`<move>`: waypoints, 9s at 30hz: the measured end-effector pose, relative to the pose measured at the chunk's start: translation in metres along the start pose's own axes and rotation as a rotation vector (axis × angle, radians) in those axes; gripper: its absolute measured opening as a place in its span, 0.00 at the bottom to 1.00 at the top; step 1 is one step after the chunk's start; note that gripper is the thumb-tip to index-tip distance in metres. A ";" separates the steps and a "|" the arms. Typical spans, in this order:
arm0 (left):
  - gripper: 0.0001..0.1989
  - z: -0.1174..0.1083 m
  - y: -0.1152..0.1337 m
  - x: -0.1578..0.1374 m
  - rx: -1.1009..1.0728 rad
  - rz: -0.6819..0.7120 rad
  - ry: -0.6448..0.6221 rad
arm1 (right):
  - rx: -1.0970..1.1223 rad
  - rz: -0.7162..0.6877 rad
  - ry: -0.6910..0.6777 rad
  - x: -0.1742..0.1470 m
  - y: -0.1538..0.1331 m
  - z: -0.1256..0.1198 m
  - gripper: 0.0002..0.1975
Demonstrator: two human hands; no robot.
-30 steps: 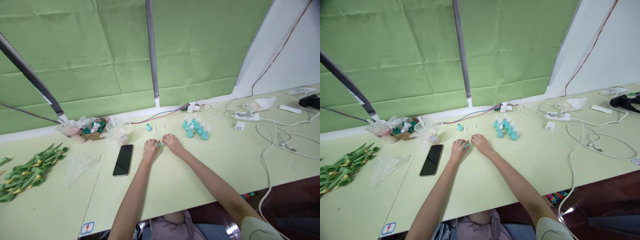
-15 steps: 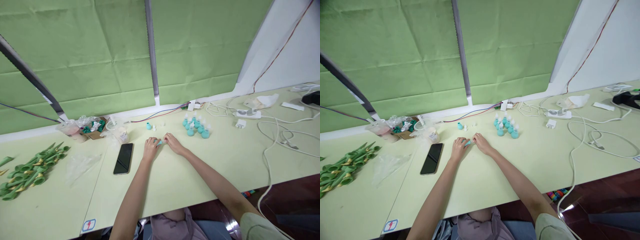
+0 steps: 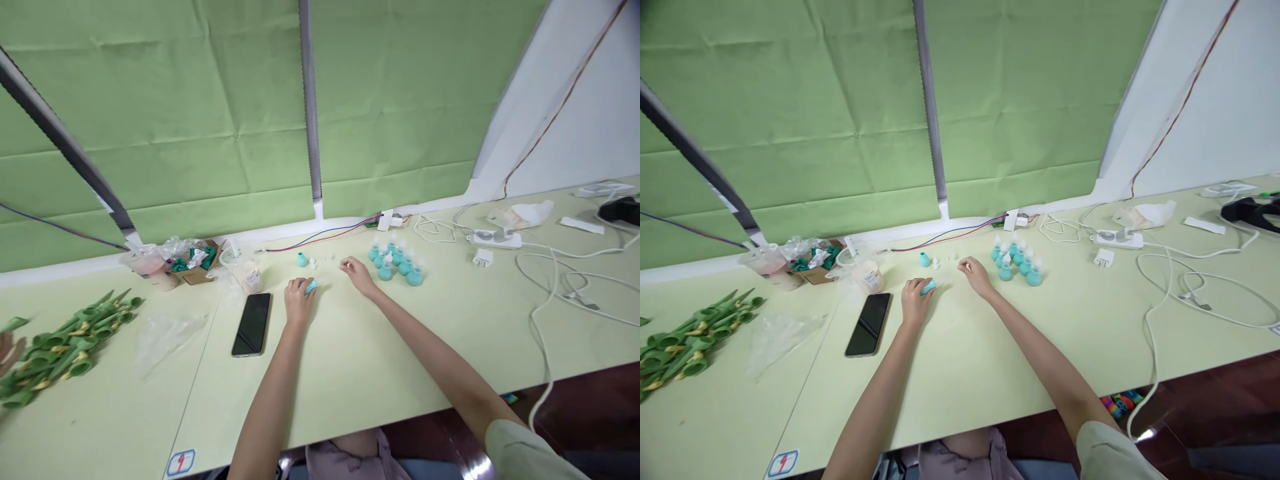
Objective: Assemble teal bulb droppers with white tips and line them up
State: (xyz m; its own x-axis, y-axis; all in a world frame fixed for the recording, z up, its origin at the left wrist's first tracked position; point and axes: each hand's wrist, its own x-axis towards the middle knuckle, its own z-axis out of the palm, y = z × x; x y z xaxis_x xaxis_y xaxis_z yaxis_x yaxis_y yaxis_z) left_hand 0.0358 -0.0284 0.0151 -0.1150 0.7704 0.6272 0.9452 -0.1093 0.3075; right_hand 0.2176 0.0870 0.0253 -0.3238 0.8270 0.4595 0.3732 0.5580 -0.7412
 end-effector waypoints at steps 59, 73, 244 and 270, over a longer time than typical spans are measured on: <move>0.17 -0.001 0.025 -0.002 0.141 -0.188 -0.373 | -0.242 -0.398 -0.090 -0.039 -0.041 0.001 0.13; 0.15 -0.008 0.004 0.000 -0.046 -0.415 -0.059 | -0.158 -0.246 -0.210 0.035 -0.009 -0.012 0.14; 0.10 0.015 -0.005 -0.001 -0.278 -0.500 -0.040 | -0.988 0.080 -0.197 0.040 -0.059 -0.131 0.11; 0.13 0.003 0.039 -0.016 0.042 0.265 -0.171 | -0.166 -0.171 0.014 -0.075 -0.048 -0.023 0.08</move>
State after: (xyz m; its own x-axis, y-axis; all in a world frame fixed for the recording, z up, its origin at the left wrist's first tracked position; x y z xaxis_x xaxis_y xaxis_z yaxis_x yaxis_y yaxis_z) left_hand 0.0754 -0.0431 0.0153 0.1863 0.8135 0.5509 0.9477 -0.2966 0.1175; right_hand 0.2437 -0.0003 0.0379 -0.3833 0.7198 0.5788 0.4518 0.6927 -0.5621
